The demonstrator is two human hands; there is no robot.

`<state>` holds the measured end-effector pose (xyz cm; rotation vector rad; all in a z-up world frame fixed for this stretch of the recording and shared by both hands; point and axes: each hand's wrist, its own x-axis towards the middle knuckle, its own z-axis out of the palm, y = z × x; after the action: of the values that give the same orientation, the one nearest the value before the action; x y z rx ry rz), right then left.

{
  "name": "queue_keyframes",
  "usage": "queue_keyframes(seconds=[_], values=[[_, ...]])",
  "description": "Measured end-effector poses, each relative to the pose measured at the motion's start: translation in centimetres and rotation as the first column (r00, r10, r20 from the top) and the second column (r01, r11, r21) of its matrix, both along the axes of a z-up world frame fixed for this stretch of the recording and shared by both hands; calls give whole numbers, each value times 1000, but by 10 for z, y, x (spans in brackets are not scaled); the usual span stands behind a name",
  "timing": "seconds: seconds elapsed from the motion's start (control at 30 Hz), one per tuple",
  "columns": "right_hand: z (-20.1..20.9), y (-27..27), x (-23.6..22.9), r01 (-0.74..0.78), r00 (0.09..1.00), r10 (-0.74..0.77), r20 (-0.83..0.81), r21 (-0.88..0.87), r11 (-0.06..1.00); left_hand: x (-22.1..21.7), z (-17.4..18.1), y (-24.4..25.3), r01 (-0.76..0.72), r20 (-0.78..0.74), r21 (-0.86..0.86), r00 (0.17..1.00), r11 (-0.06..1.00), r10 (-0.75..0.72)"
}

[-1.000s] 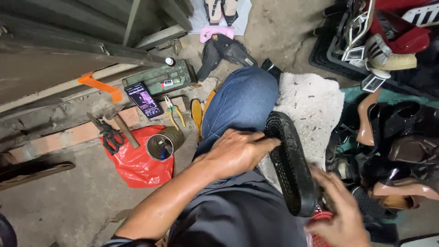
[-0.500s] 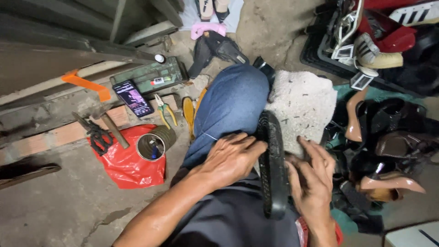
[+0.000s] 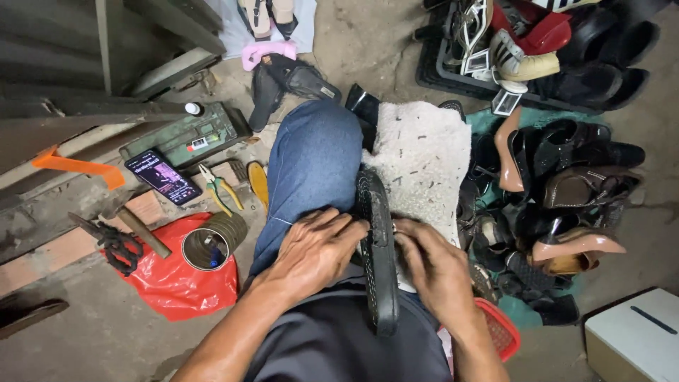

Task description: The person sits on the floor and sews a black sandal using a needle and white thread. They repeatedly push the needle through the sole and pull the thread to stitch the sandal while holding it on their lap.

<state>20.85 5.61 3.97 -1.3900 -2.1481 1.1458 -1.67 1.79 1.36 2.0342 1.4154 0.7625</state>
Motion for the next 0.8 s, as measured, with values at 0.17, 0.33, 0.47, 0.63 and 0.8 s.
queue_keyframes(seconds=[0.17, 0.33, 0.47, 0.63, 0.8], values=[[-7, -3, 8, -97, 991, 101, 86, -45, 994, 3, -1, 2, 12, -104, -44, 994, 999, -17], [15, 2, 8, -44, 998, 50, 49, -102, 994, 2, 5, 3, 45, -92, -89, 994, 995, -53], [16, 0, 10, -34, 999, 34, 3, -59, 998, -4, 8, -2, 72, -66, -126, 995, 989, -81], [20, 3, 4, 10, 999, -11, -35, -33, 999, -16, 19, -12, -170, -402, -430, 916, 887, -19], [7, 3, 10, -33, 999, 33, -4, 26, 999, -49, 26, -38, -463, -591, -520, 802, 718, 89]])
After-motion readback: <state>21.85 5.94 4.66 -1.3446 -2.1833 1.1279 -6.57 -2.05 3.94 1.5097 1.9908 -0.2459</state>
